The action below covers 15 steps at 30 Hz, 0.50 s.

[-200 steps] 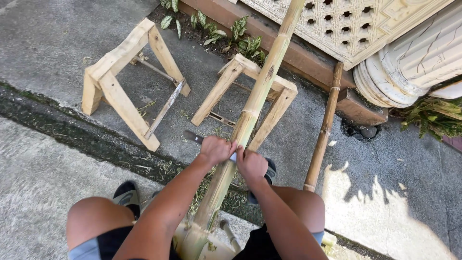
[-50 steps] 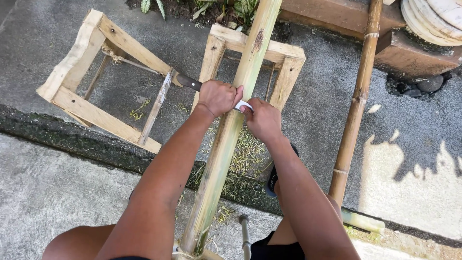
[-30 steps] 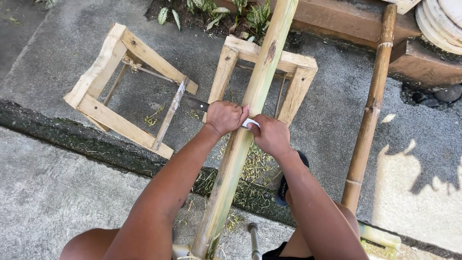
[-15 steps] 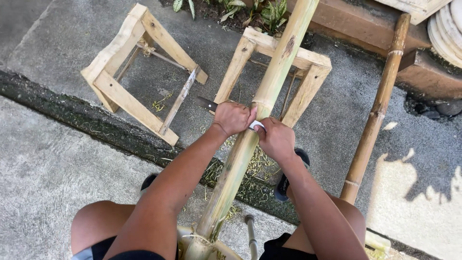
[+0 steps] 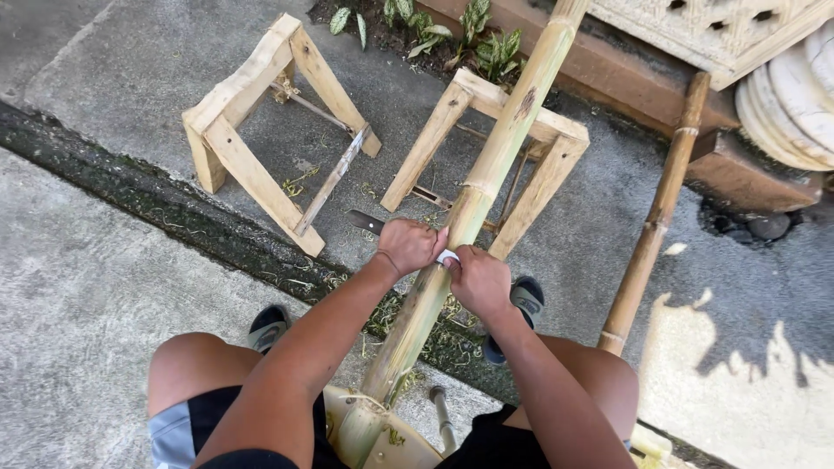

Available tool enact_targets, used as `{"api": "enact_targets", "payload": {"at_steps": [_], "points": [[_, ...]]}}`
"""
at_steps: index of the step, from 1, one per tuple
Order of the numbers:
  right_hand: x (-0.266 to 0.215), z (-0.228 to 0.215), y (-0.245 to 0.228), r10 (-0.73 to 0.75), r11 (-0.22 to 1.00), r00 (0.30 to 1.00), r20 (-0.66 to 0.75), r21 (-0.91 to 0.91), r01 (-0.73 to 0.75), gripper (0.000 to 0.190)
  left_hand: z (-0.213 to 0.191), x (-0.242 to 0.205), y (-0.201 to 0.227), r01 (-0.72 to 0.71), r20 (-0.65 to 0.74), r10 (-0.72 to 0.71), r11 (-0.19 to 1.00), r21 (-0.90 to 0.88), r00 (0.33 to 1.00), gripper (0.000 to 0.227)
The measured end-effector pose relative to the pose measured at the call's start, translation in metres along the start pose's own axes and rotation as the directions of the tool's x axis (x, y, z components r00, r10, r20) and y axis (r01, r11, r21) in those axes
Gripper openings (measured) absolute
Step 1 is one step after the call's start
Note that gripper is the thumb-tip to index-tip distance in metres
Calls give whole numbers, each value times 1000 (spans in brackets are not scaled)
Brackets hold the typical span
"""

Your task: The recorder uses a small knife to shave and carve the outer layer of a bamboo pole while sitting on a wooden stool.

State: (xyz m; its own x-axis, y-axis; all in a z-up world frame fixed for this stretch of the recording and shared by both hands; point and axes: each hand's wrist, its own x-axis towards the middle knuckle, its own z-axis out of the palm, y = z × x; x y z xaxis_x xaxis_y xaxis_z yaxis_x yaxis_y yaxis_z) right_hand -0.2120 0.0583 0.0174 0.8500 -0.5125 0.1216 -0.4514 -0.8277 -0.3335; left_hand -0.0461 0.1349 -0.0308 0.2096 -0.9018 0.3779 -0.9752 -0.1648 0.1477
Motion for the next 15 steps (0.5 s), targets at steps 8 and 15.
{"api": "enact_targets", "payload": {"at_steps": [8, 15], "points": [[-9, 4, -2, 13, 999, 1000, 20, -36, -12, 30, -24, 5, 7, 71, 197, -65, 997, -27, 978, 64], [-69, 12, -52, 29, 999, 998, 48, 23, -30, 26, -24, -71, 13, 31, 248, -29, 999, -5, 968, 64]]}}
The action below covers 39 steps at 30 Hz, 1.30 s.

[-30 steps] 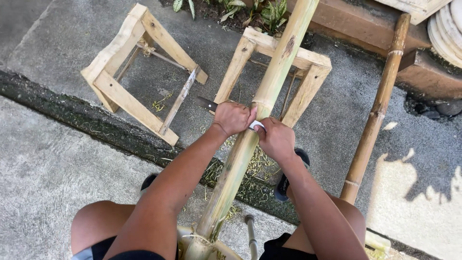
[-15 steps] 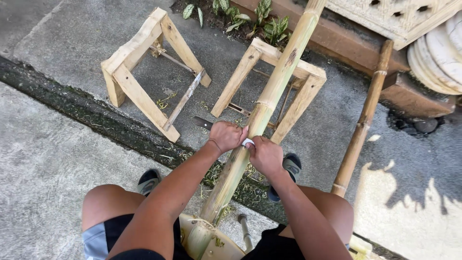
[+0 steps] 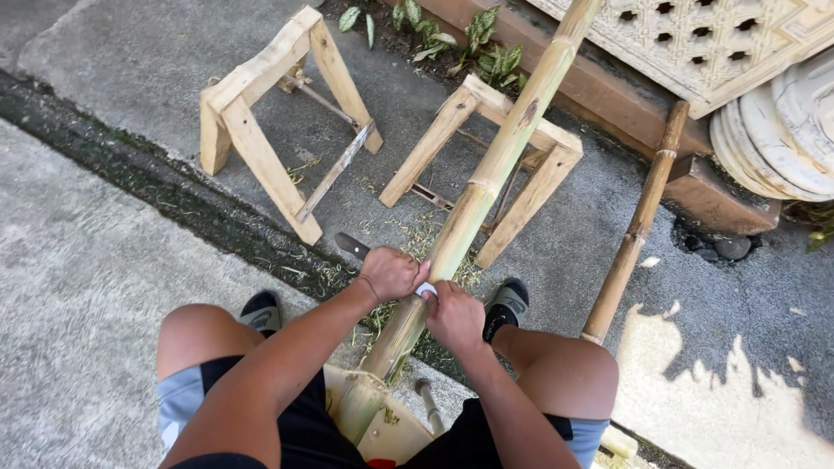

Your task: The recorder uses a small knife to shave and carve the outer layer of a bamboo pole while sitting on a wooden stool.

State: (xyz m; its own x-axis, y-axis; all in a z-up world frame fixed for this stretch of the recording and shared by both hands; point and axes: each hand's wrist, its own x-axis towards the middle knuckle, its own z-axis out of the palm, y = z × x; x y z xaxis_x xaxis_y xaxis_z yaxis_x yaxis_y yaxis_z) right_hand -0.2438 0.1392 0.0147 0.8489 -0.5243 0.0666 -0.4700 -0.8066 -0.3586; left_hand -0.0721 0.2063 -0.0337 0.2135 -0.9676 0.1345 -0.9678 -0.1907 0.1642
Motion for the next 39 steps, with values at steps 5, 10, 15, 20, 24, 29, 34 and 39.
{"api": "enact_targets", "payload": {"at_steps": [5, 10, 15, 20, 24, 29, 34, 39], "points": [[-55, 16, -41, 17, 999, 1000, 17, 41, -18, 23, -4, -71, 11, -96, -115, 91, 995, -38, 989, 58], [-84, 32, -44, 12, 999, 999, 38, 52, -14, 22, -9, -107, 17, -171, -245, 153, 984, -54, 957, 53], [-38, 30, -4, -90, 995, 995, -46, 25, 91, 22, -35, -44, 13, -138, 186, 116, 985, 108, 976, 52], [-8, 19, 20, -51, 999, 998, -23, -14, 51, 25, -21, 3, 9, -14, 142, 13, 1000, 11, 990, 59], [-32, 17, -2, -51, 998, 992, -112, -31, 48, 22, 6, -26, 9, -126, -166, 116, 991, -46, 979, 52], [-86, 29, -46, -14, 998, 999, -31, 64, 16, 22, -24, -98, 23, -100, -33, 98, 992, -79, 995, 54], [-105, 30, -58, -57, 990, 996, -76, 124, 66, 21, -18, -127, 27, -96, -96, 89, 992, -80, 991, 56], [-75, 14, -28, 97, 968, 989, 115, 220, -121, 30, -29, -71, 29, -84, 233, 86, 996, -17, 969, 61]]}}
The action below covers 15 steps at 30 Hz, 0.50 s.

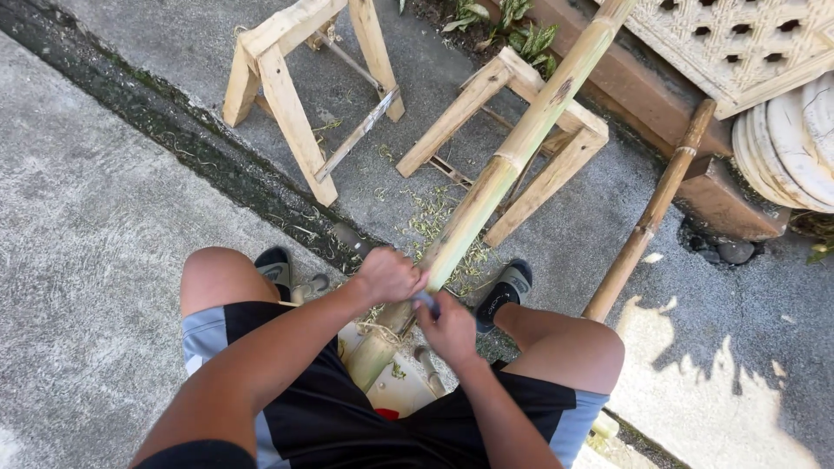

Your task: The recorder uses a small knife to shave and carve the outer layer of a bamboo pole while sitting on a wooden stool.

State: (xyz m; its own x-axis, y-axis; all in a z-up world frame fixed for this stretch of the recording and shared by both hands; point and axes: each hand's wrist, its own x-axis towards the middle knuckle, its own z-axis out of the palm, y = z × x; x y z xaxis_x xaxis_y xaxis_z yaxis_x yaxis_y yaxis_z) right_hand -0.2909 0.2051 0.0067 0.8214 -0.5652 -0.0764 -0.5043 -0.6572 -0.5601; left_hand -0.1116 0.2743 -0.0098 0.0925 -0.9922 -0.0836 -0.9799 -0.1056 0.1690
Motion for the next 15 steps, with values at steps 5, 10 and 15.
{"api": "enact_targets", "payload": {"at_steps": [5, 10, 15], "points": [[39, -13, 45, -5, 999, 1000, -23, -53, 3, 34, -14, 60, -2, -13, -28, 15, 999, 52, 1000, 63], [20, 7, 51, -92, 996, 990, -104, -17, 90, 31, -11, 45, 3, -69, -213, 75, 997, 35, 974, 63], [-15, 20, 24, -57, 998, 995, -84, 1, 57, 26, 16, 0, 11, -92, -331, 95, 995, 23, 939, 57]]}}
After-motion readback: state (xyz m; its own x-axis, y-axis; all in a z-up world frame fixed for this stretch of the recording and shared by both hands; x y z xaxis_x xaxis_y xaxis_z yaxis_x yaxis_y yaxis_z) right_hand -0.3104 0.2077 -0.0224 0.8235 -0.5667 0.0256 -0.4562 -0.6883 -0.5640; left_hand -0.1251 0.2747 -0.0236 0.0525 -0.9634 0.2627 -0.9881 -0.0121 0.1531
